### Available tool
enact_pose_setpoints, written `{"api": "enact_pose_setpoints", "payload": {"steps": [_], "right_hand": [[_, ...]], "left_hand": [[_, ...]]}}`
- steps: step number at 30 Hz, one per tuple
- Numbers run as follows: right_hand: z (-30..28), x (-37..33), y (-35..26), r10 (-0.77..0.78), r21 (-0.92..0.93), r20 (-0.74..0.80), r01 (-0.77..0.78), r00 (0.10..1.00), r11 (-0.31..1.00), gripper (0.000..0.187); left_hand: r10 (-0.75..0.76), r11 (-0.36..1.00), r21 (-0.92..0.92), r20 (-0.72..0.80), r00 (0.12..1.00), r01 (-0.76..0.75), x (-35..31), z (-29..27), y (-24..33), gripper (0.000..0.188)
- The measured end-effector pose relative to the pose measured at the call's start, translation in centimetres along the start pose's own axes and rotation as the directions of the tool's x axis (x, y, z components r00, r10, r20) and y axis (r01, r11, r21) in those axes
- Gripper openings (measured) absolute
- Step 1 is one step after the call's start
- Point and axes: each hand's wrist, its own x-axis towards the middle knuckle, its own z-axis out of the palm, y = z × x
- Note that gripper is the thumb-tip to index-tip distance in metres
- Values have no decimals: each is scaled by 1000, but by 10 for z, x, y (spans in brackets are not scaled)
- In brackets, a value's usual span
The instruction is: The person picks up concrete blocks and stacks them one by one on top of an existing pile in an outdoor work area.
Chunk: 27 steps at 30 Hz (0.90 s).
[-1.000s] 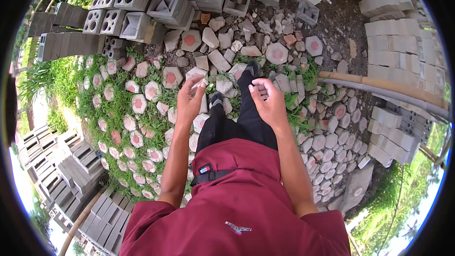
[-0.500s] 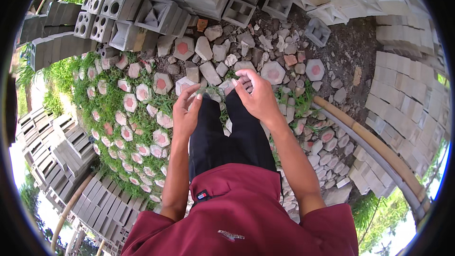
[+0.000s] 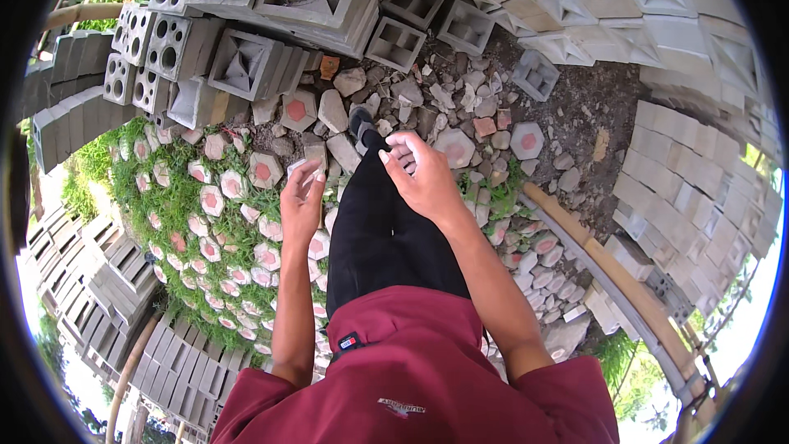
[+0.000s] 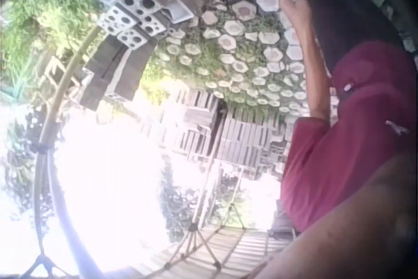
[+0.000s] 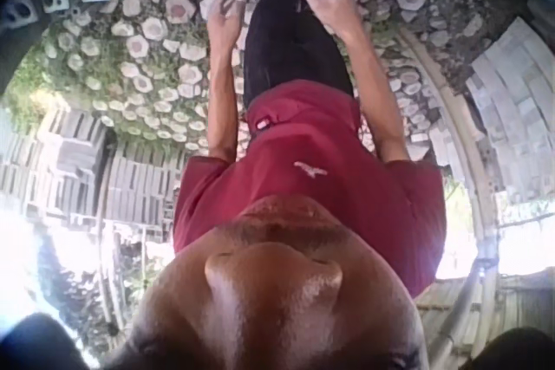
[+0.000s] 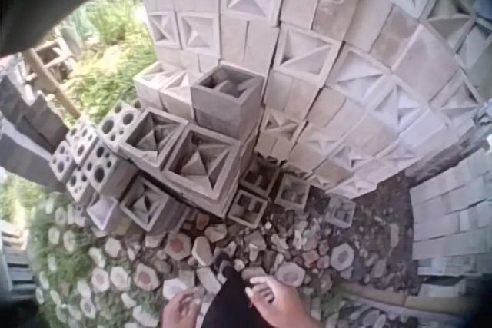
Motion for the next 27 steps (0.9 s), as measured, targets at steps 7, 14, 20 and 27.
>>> {"api": "enact_pose_setpoints", "payload": {"steps": [7, 14, 20, 27], "right_hand": [[-31, 83, -20, 84, 24, -40, -83, 996, 996, 27], [-79, 157, -33, 44, 174, -112, -24, 993, 985, 33], [-115, 267, -34, 52, 169, 34, -57, 998, 984, 57], [-157, 443, -89, 158, 291, 180, -206, 971, 934, 112]], "left_hand": [[79, 997, 17, 20, 997, -80, 87, 9, 59, 31], [179, 982, -43, -94, 979, -184, 138, 34, 133, 29], [232, 926, -260, -186, 955, -276, 180, 77, 196, 30], [63, 911, -354, -383, 921, -210, 326, 132, 262, 69]]}}
